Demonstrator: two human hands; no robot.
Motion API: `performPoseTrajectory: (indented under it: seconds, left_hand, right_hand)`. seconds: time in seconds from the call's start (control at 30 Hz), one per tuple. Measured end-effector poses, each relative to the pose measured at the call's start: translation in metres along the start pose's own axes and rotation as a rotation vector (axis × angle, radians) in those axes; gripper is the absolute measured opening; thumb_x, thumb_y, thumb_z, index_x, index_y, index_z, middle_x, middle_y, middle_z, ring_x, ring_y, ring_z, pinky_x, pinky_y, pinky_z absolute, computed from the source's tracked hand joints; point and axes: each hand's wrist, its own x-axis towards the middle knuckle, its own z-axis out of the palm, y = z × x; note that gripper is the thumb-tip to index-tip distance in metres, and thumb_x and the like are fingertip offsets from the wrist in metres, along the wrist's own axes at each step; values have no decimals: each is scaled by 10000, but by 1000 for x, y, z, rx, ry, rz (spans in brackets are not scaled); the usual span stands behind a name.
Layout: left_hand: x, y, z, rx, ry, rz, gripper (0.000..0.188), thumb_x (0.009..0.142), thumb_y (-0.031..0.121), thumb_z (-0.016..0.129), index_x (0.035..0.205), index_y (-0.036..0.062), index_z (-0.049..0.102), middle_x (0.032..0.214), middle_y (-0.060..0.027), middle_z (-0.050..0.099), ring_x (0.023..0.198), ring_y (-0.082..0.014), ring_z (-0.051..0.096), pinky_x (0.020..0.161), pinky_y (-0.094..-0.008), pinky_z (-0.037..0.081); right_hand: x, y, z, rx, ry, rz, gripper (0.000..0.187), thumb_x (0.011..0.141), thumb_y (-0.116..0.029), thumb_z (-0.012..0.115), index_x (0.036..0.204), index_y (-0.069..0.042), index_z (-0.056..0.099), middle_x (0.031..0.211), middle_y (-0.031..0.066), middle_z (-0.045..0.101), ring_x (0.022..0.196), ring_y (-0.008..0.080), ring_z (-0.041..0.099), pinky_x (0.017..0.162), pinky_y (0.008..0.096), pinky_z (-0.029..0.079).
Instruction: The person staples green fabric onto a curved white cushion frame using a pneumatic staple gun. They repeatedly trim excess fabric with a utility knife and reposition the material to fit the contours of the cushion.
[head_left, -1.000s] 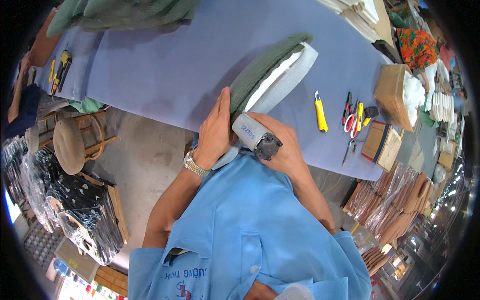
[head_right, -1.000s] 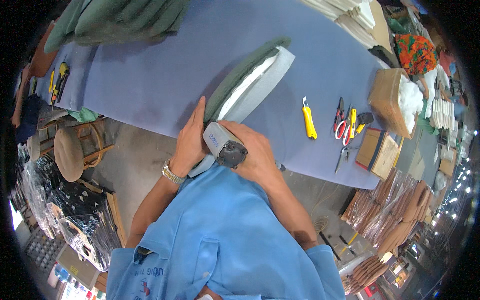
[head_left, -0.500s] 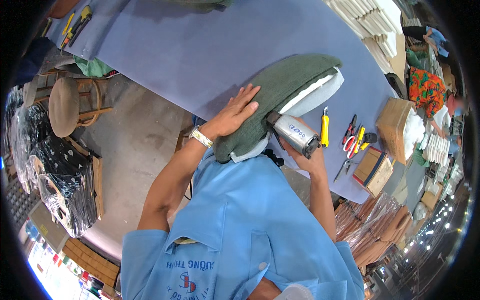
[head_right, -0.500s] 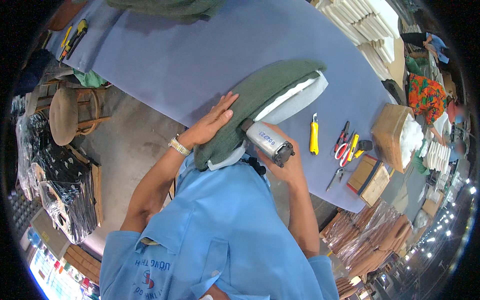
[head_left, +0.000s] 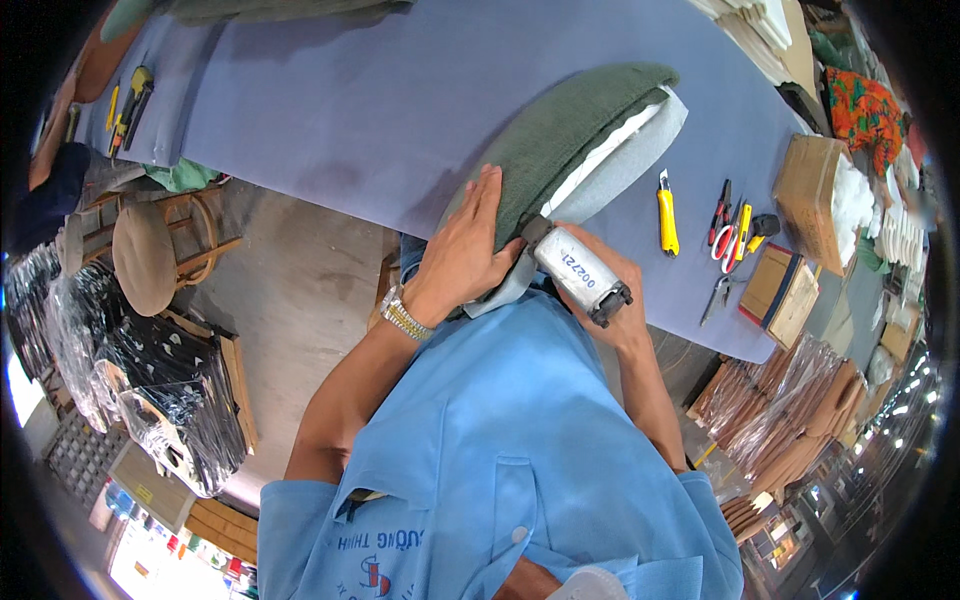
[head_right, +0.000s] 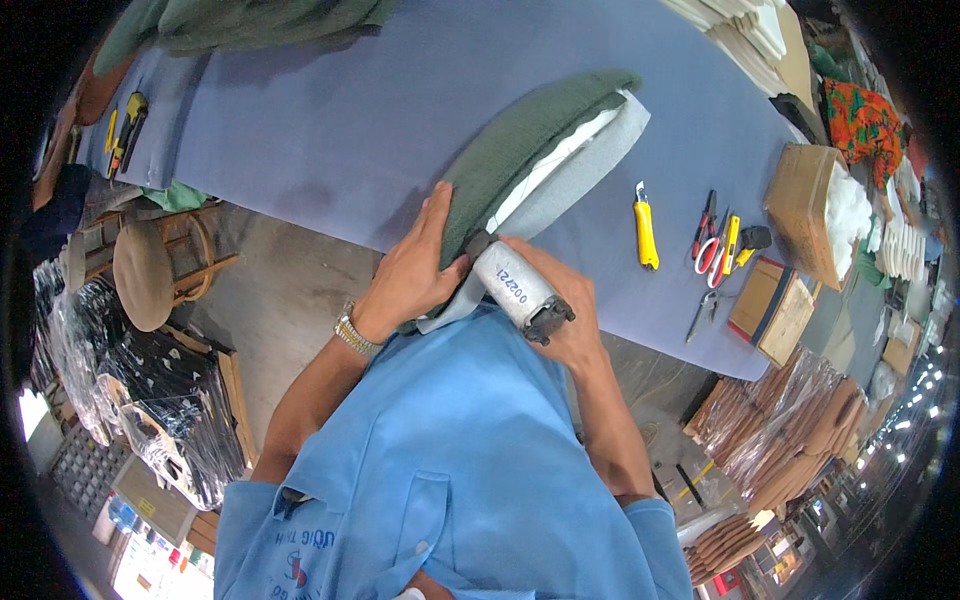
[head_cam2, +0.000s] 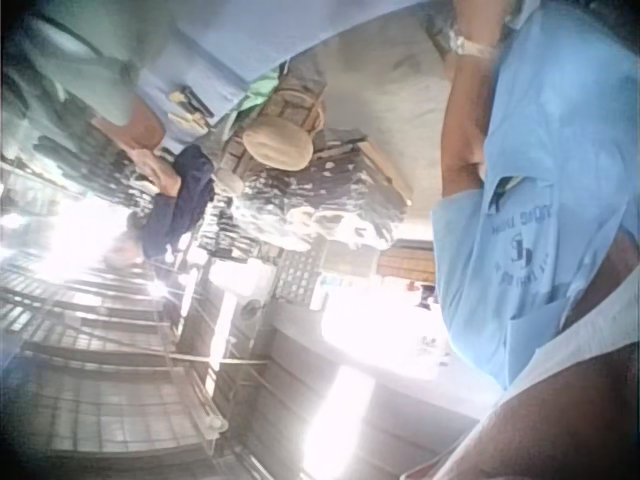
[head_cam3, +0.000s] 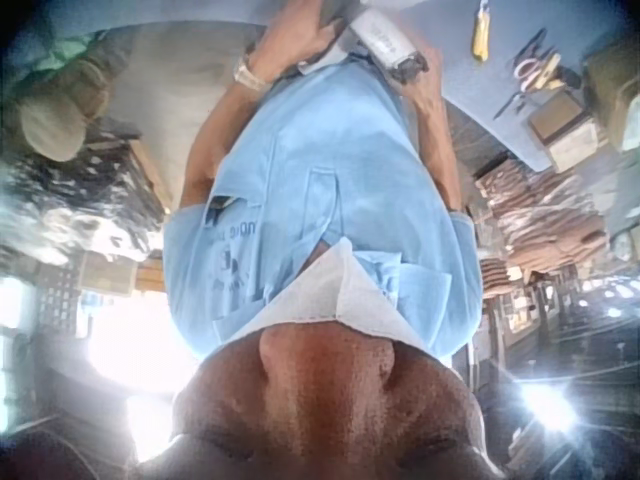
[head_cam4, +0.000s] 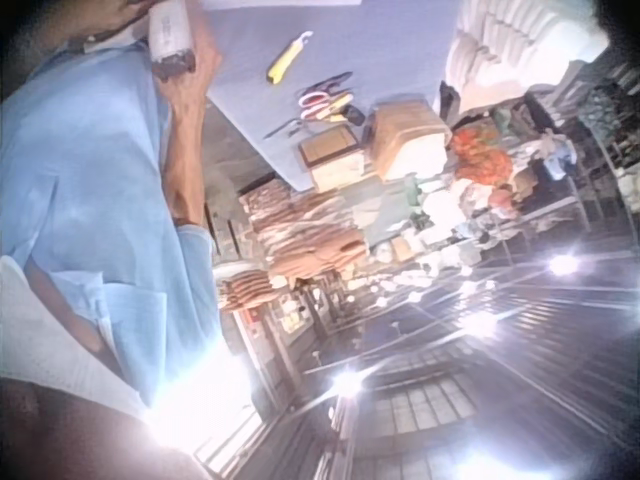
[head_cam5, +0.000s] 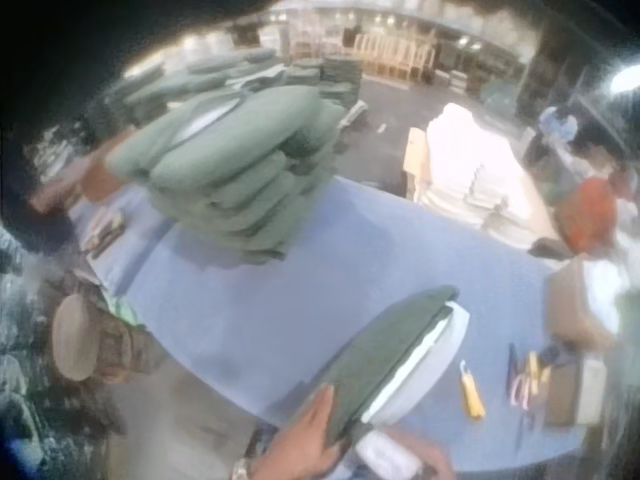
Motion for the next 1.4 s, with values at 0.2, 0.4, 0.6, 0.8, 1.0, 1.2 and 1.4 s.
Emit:
performPoseTrajectory:
  seconds: [0.2, 0.4, 0.6, 0.8, 1.0, 1.2, 1.4]
  left_hand:
    - [-1, 5, -3, 38, -10, -24, 953, 912, 214, 730, 1633, -38, 159, 1682, -279, 247, 1523, -459, 325, 1191, -491, 413]
    - [-4, 8, 9, 67, 42, -21, 948, 878, 128, 736, 1626, -39, 178, 1672, -275, 276, 1514, -455, 343, 1196, -484, 408]
    - [-3, 4, 11, 57, 54, -21, 955, 903, 244, 749, 1642, 9, 191, 1702, -223, 247, 1534, -426, 330, 1148, -593, 444]
    - [-4, 2, 8, 31, 38, -36, 971, 887, 232, 761, 1642, 9, 191, 1700, -224, 254, 1534, -425, 332, 1146, -598, 444]
    - [-6, 10, 13, 50, 69, -54, 1000, 841, 140, 769, 1642, 10, 185, 1690, -232, 269, 1527, -439, 335, 1158, -576, 429]
    - [-7, 10, 13, 19, 95, -60, 1028, 795, 51, 760, 1641, 3, 179, 1667, -262, 299, 1512, -459, 347, 1191, -487, 409]
    - [-7, 2, 18, -13, 121, -37, 1020, 814, 61, 767, 1643, 4, 176, 1667, -277, 286, 1531, -447, 317, 1186, -529, 401]
  right_hand:
    - [0, -1, -1, 73, -31, 0, 609, 775, -107, 797, 1367, -72, 657, 1285, 158, 722, 1147, 339, 719, 978, 385, 566]
    - [9, -14, -9, 60, -117, 95, 633, 761, -95, 789, 1375, -79, 638, 1243, 153, 728, 1130, 341, 725, 957, 385, 567]
    - [5, -8, -4, 9, -60, 23, 583, 794, -140, 772, 1360, -76, 649, 1249, 158, 727, 1126, 346, 724, 944, 386, 571]
    - [-2, 2, -4, 49, -82, -62, 573, 797, -164, 769, 1352, -73, 661, 1269, 167, 722, 1126, 355, 721, 943, 390, 571]
    - [0, -11, -3, 75, -126, 90, 560, 816, -36, 757, 1365, -29, 649, 1287, 165, 715, 1153, 273, 718, 992, 344, 544]
    - [-4, -8, -2, 31, -113, 49, 602, 789, -76, 766, 1378, -56, 645, 1284, 161, 717, 1143, 318, 718, 978, 369, 552]
    - [-5, -1, -2, 13, -135, -98, 646, 765, -144, 790, 1388, -69, 638, 1285, 170, 714, 1145, 359, 711, 969, 411, 558]
